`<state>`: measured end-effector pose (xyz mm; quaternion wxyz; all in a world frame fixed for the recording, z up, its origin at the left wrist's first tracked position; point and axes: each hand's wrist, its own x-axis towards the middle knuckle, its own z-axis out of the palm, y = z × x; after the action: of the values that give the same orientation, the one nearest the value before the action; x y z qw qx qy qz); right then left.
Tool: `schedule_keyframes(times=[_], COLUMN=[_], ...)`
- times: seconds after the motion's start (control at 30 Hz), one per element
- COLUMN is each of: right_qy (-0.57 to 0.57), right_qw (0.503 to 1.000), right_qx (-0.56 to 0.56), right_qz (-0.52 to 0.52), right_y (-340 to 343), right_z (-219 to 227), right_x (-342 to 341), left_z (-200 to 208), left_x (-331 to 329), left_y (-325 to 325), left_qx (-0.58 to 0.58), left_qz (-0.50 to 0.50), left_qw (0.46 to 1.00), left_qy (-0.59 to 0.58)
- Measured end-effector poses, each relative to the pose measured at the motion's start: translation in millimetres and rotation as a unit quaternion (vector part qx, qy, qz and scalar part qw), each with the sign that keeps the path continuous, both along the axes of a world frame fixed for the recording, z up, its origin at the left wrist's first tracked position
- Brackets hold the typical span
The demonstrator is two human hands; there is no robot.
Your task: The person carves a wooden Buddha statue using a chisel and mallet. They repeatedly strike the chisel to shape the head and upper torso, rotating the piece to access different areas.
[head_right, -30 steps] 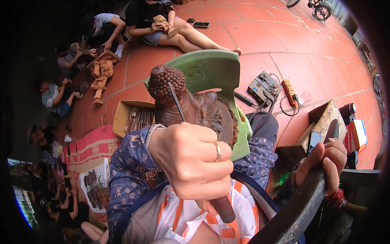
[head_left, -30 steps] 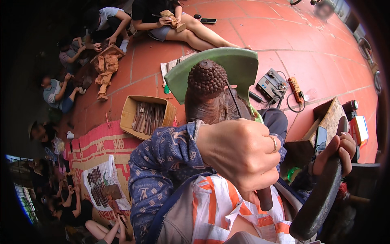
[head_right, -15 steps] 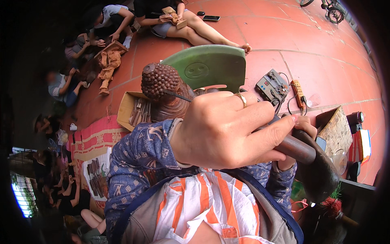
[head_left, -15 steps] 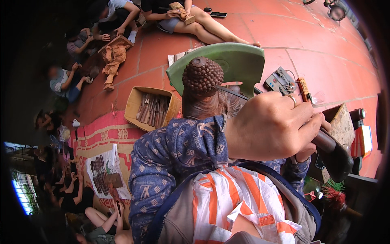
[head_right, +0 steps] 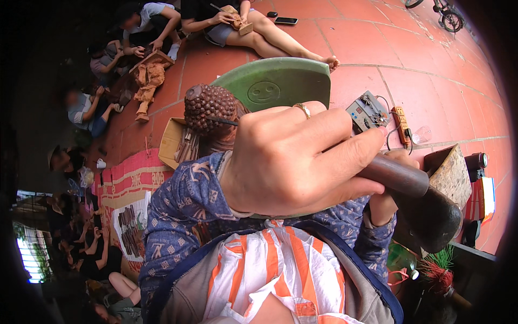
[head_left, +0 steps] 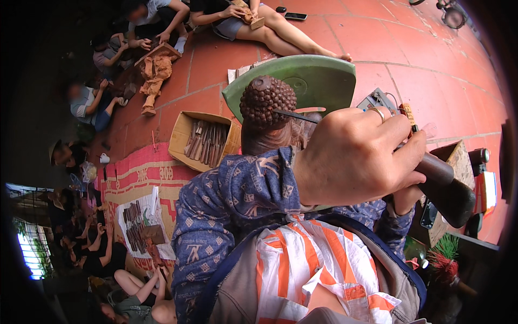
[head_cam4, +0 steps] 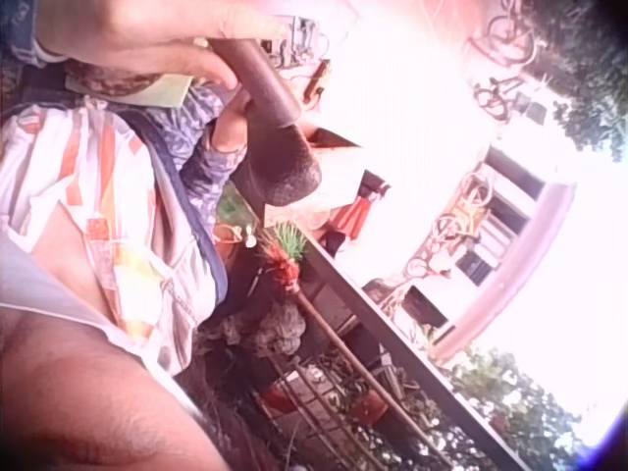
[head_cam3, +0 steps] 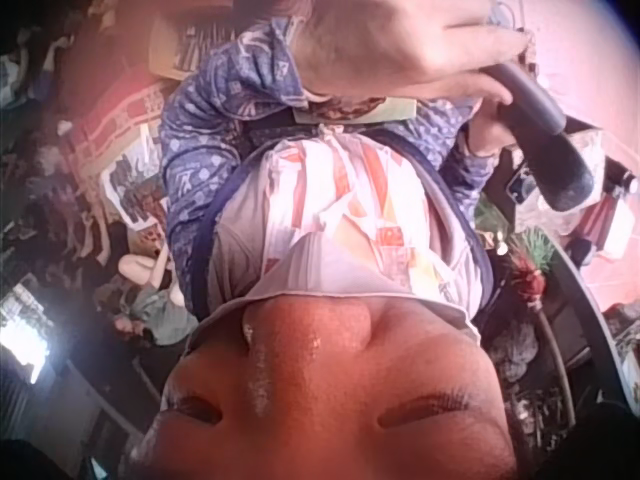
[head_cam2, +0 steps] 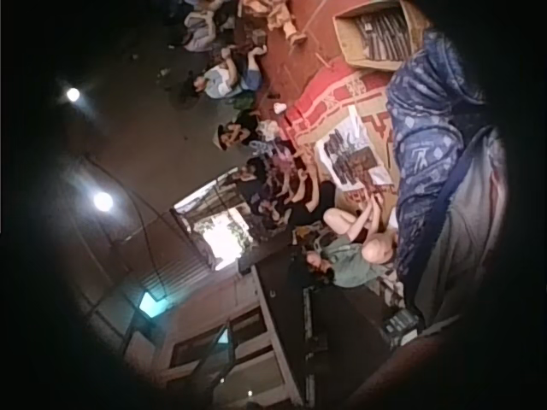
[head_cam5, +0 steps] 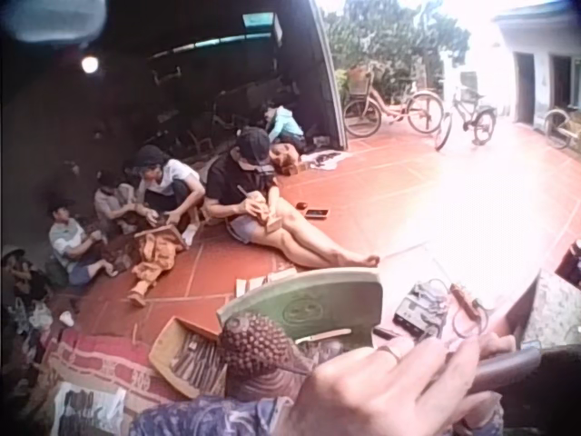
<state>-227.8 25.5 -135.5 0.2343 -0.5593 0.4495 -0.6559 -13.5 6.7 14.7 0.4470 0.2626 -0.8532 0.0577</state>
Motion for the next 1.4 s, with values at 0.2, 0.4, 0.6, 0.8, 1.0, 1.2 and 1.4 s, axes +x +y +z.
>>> schedule_keyframes(times=[0.2, 0.4, 0.6, 0.8, 1.0, 1.2, 1.4], right_qy=[0.041, -0.019, 0.007, 0.121, 0.104, 0.132, 0.161], right_qw=[0.997, 0.998, 0.995, 0.974, 0.974, 0.963, 0.960], right_qx=[0.007, 0.012, -0.092, -0.185, -0.190, -0.228, -0.225], right_qz=[-0.070, -0.053, -0.020, -0.053, -0.061, -0.048, -0.054], right_y=[1, -1, -1, 12, 13, 16, 21], right_z=[-2, 15, 40, 44, 47, 51, 55], right_x=[-7, -9, 4, 5, 16, 15, 16], left_z=[0, 2, -1, -1, -15, -10, -7], left_x=[-3, -2, 10, 28, 28, 29, 36], left_y=[-4, -3, 4, 10, 17, 20, 18], left_qx=[-0.019, -0.028, -0.029, -0.042, -0.111, -0.062, -0.052], left_qz=[0.032, 0.014, -0.047, -0.180, -0.228, -0.234, -0.234], left_qw=[0.999, 0.998, 0.997, 0.983, 0.964, 0.970, 0.971], left_qy=[0.039, 0.060, 0.053, 0.006, -0.073, -0.002, 0.021])
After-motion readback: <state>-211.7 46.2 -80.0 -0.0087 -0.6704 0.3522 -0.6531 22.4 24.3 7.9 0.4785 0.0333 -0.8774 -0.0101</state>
